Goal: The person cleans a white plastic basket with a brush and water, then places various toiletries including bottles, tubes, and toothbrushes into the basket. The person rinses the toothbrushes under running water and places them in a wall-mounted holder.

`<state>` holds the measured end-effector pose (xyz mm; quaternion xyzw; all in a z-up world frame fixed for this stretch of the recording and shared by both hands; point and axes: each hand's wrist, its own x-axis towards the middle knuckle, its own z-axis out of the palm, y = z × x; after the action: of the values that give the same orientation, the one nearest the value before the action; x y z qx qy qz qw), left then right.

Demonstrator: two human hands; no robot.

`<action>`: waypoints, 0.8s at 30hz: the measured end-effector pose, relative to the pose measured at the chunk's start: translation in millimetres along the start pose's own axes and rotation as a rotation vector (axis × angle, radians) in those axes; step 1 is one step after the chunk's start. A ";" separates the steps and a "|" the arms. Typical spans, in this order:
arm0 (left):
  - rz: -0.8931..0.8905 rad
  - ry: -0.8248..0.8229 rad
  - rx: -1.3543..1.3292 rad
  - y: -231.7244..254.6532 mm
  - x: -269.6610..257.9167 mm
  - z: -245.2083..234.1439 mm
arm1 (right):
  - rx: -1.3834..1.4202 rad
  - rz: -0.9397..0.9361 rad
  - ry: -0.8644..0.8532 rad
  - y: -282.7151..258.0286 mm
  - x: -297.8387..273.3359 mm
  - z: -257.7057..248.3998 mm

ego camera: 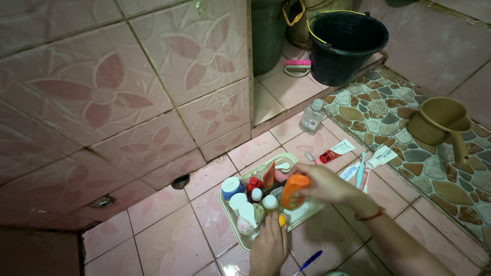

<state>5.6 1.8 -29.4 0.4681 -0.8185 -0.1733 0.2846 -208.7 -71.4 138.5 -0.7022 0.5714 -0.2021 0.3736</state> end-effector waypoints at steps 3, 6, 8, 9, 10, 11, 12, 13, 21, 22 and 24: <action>-0.009 -0.015 0.006 0.9 -0.9 -0.8 | -0.179 -0.092 -0.002 8.7 5.9 24.5; -0.021 -0.031 0.011 0.9 -1.6 -0.1 | -0.253 -0.161 -0.018 24.4 7.9 39.7; -0.018 -0.018 0.015 0.3 -1.4 1.1 | -0.309 -0.202 -0.034 37.4 6.6 43.5; -0.004 0.002 0.019 -0.3 -1.2 1.7 | -0.288 -0.163 -0.048 43.4 5.5 44.4; 0.010 0.023 0.023 -0.8 -0.8 2.2 | -0.267 -0.125 -0.061 48.7 5.0 44.3; 0.023 0.045 0.027 -0.9 -0.5 2.8 | -0.247 -0.087 -0.074 52.6 4.6 44.0; 0.010 0.025 0.025 -0.8 -1.1 3.2 | -0.268 -0.140 -0.034 55.3 3.8 44.3; -0.004 0.005 0.023 -0.7 -1.4 3.5 | -0.290 -0.193 0.006 56.3 3.7 44.5; 0.010 0.062 0.070 2.4 1.0 1.4 | -0.328 -0.124 0.031 33.6 8.9 41.0; -0.020 0.038 0.064 3.9 0.5 1.4 | -0.315 -0.092 0.014 36.2 8.2 37.9; -0.041 0.027 0.063 4.8 0.5 1.1 | -0.241 -0.091 0.028 51.3 10.1 30.1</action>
<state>1.5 3.7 -27.5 0.4958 -0.8099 -0.1470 0.2769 -218.1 -75.6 79.1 -0.7643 0.5642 -0.1584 0.2690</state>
